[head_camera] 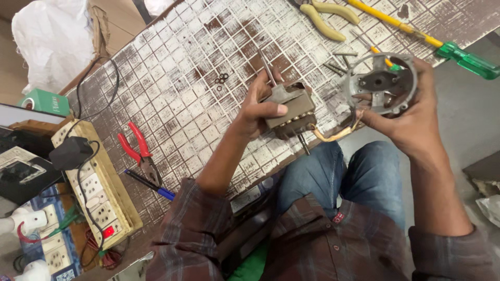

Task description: The person sits at a workbench and disassembles a small electric motor. They unscrew screws from the motor housing with a screwdriver, pry the housing open, remove the rotor and end bell, separate the stator from its mounting, and sand a motor part by hand with a piece of sandpaper.

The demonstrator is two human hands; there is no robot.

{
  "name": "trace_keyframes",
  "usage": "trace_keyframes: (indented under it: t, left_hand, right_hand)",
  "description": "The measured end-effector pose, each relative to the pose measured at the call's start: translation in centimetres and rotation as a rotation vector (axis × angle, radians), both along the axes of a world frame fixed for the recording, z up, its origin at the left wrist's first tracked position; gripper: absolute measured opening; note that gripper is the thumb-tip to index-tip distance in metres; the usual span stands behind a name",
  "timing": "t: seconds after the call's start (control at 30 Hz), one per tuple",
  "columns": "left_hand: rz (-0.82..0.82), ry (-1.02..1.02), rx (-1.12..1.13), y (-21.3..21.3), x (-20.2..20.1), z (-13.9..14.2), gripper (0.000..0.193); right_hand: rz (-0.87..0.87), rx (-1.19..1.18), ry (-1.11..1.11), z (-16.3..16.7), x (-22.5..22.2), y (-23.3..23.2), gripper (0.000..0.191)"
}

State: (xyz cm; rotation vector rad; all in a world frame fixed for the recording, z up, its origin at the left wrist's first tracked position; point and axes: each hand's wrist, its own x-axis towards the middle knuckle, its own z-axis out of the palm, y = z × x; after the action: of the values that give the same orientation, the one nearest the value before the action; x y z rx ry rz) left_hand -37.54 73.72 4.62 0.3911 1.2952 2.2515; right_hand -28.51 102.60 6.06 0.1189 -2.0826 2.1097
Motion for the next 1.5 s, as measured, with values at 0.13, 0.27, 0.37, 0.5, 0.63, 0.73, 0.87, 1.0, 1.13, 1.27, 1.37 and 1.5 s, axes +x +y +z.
trace_keyframes:
  t: [0.13, 0.27, 0.37, 0.5, 0.63, 0.73, 0.87, 1.0, 1.13, 1.27, 1.37, 1.5]
  left_hand:
    - [-0.001, 0.018, 0.058, -0.2, -0.2, 0.5, 0.070]
    - [-0.021, 0.031, 0.050, -0.6, -0.4, 0.7, 0.074]
    - [-0.047, 0.124, -0.070, -0.9, -0.1, 0.6, 0.077]
    - [-0.038, 0.242, -0.183, -1.2, 0.1, 0.6, 0.084]
    - [-0.063, 0.210, -0.171, -1.3, -0.4, 0.7, 0.090]
    - [-0.047, 0.202, -0.212, -1.3, -0.7, 0.7, 0.102]
    - [-0.057, 0.210, -0.220, -1.1, -0.7, 0.6, 0.101]
    - [0.019, 0.244, -0.276, -0.8, -0.5, 0.7, 0.105]
    - [0.067, 0.229, -0.184, -0.6, -0.6, 1.1, 0.087]
    - [0.231, 0.252, -0.111, -0.3, 0.0, 1.4, 0.076]
    - [0.302, 0.220, -0.095, 0.3, 0.9, 1.3, 0.075]
    - [0.343, 0.197, -0.159, 1.3, 1.8, 1.1, 0.074]
  right_hand:
    - [-0.067, 0.048, 0.079, 2.0, -0.7, -1.1, 0.094]
    - [-0.102, 0.118, -0.065, 3.0, -2.5, -2.0, 0.104]
    - [-0.033, 0.211, -0.120, 2.9, -5.2, -3.1, 0.101]
    - [0.187, 0.089, -0.007, 3.0, -9.2, -5.3, 0.091]
    - [0.230, 0.292, -0.284, 3.9, -11.9, -7.0, 0.090]
    - [0.284, 0.242, -0.352, 4.7, -12.3, -8.0, 0.089]
    - [0.221, 0.448, -0.439, 5.5, -11.6, -8.3, 0.088]
    - [-0.001, 0.447, -0.399, 5.1, -8.9, -7.6, 0.084]
    - [0.012, 0.305, -0.141, 3.3, -4.5, -7.4, 0.065]
    - [0.050, 0.538, 0.189, 1.7, -1.3, -8.9, 0.103]
    - [-0.071, 0.549, 0.271, 0.9, -0.9, -11.0, 0.122]
    - [-0.218, 0.481, 0.278, 0.1, -1.2, -12.1, 0.116]
